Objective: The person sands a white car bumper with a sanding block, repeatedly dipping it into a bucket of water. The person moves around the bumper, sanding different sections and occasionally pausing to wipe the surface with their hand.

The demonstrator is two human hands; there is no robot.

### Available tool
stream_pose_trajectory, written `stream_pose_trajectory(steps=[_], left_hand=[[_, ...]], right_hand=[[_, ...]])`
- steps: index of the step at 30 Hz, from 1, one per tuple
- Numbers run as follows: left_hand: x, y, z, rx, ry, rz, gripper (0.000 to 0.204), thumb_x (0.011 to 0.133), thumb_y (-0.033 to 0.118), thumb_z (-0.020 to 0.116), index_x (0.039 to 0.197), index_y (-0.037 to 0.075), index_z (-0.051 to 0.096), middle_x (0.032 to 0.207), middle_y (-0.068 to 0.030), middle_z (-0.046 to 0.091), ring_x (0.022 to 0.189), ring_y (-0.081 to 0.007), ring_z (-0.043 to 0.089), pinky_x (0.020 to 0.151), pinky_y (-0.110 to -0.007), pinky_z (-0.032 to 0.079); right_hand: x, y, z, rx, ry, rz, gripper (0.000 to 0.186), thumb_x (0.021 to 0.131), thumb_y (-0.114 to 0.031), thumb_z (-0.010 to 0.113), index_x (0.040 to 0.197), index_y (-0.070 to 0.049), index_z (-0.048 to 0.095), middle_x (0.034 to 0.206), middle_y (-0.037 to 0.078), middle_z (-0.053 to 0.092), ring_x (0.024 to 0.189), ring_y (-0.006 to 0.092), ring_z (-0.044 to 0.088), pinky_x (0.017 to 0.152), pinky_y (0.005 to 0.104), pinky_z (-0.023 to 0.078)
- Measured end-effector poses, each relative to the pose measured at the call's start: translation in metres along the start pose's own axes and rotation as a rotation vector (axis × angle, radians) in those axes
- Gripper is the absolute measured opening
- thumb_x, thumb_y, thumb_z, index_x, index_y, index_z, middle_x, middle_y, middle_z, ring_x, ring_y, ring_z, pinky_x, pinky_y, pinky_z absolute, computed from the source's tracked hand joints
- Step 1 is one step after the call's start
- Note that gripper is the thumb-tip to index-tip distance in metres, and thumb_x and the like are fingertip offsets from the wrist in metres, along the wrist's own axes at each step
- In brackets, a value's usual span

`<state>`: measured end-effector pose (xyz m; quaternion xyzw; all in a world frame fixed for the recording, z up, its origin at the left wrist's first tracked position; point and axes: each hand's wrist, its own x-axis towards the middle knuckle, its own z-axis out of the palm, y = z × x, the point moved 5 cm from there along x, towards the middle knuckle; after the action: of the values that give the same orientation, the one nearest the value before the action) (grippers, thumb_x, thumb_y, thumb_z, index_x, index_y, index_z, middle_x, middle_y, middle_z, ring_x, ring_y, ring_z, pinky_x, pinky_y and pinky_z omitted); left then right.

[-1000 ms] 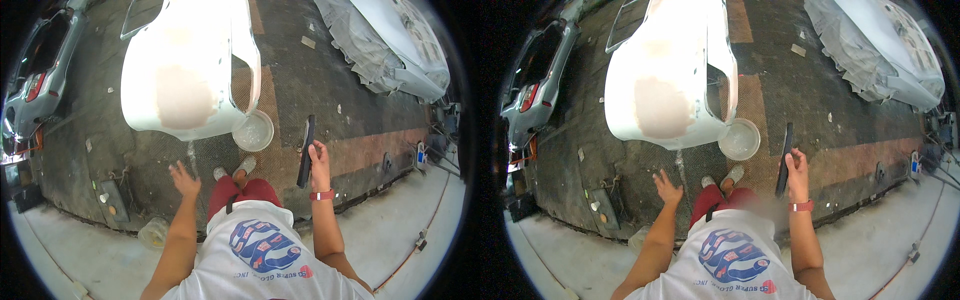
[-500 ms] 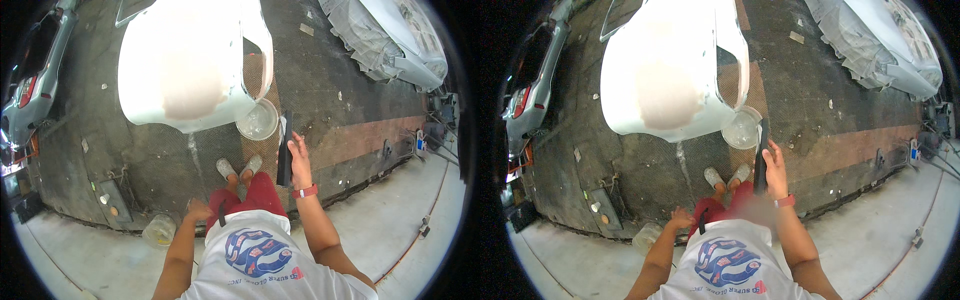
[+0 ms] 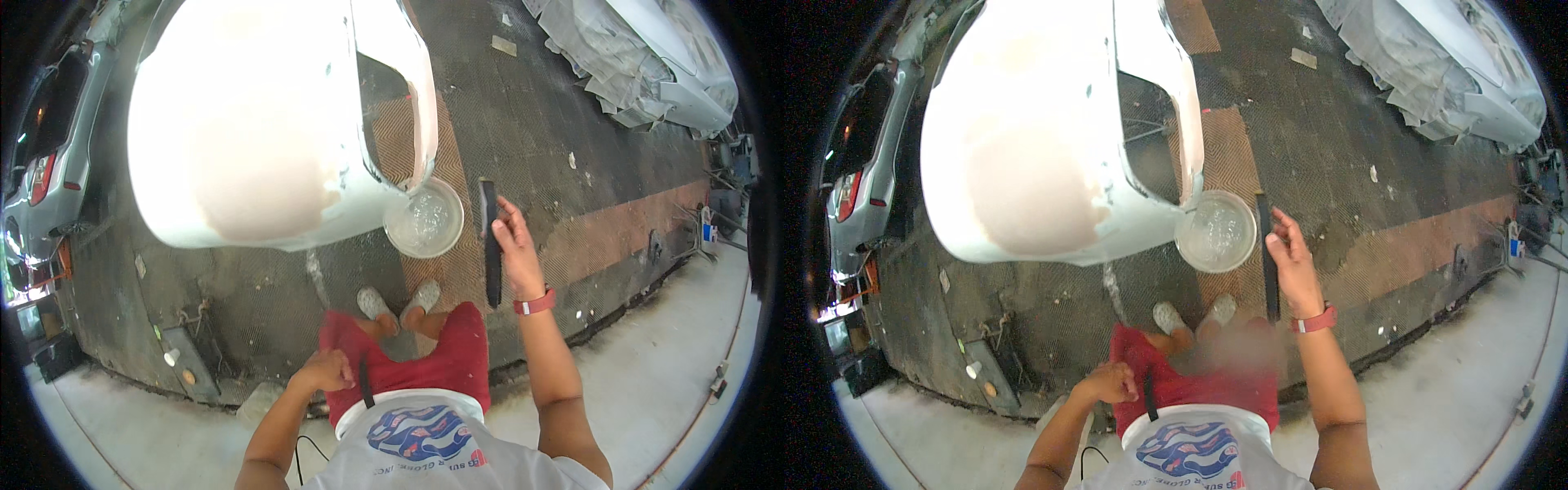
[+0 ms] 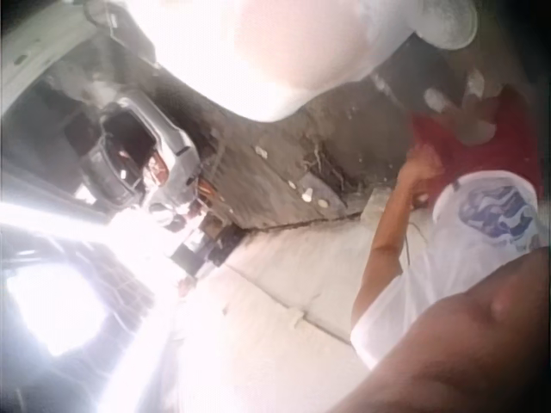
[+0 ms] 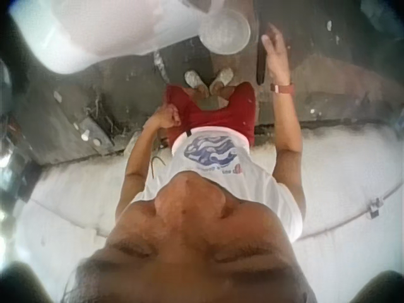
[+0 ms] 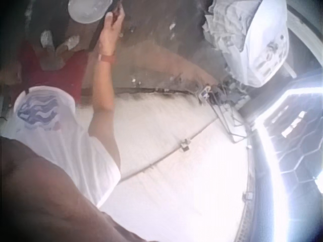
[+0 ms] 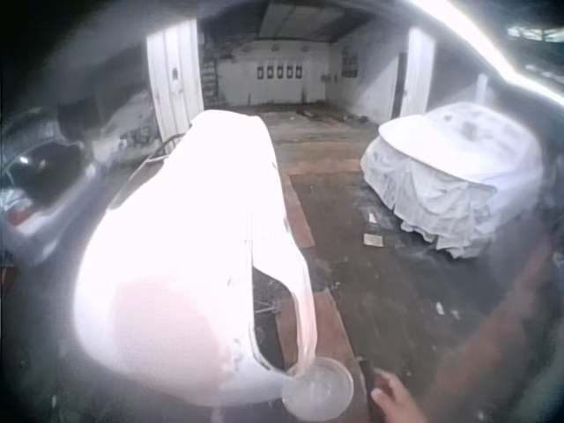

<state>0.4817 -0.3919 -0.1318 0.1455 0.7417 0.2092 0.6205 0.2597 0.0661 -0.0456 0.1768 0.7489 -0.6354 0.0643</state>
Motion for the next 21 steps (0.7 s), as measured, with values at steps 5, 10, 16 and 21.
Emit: stream_pose_trajectory(steps=[5,10,16,21], left_hand=[[0.19,-0.029,-0.072,-0.944,0.541,0.181,0.058,0.107,0.037,0.08,0.155,0.008,0.064,0.156,-0.0144,0.064,0.144,-0.0309,0.064,0.12,-0.046,0.051],[0.388,-0.087,-0.09,-1.856,0.696,0.411,0.086,0.114,0.04,0.071,0.18,0.017,0.021,0.176,-0.0119,0.043,0.157,-0.0324,0.05,0.131,-0.049,0.041],[0.445,-0.065,-0.137,-1.594,0.722,0.949,0.064,0.113,0.033,0.073,0.168,0.016,0.044,0.17,-0.0068,0.051,0.151,-0.0265,0.055,0.12,-0.041,0.049],[0.47,-0.057,-0.155,-1.521,0.712,1.065,0.054,0.109,0.03,0.08,0.154,0.012,0.058,0.153,-0.0032,0.065,0.141,-0.023,0.062,0.116,-0.038,0.052]], right_hand=[[0.075,-0.006,-0.007,-0.008,0.037,-0.197,0.054,0.119,-0.034,0.059,0.165,-0.007,0.053,0.139,0.008,0.067,0.116,0.0151,0.067,0.104,0.0329,0.054],[0.112,-0.077,0.006,-0.449,0.142,-0.811,0.046,0.117,-0.027,0.064,0.158,-0.008,0.06,0.129,0.009,0.068,0.115,0.0169,0.064,0.105,0.0338,0.052],[0.067,-0.19,0.055,-0.531,0.233,-1.192,0.046,0.112,-0.017,0.072,0.157,-0.008,0.065,0.159,0.02,0.065,0.141,0.0318,0.064,0.124,0.0438,0.047],[0.075,-0.222,0.095,-1.006,0.251,-1.37,0.047,0.109,-0.014,0.071,0.155,-0.008,0.067,0.141,0.021,0.072,0.129,0.0385,0.069,0.115,0.046,0.053]])
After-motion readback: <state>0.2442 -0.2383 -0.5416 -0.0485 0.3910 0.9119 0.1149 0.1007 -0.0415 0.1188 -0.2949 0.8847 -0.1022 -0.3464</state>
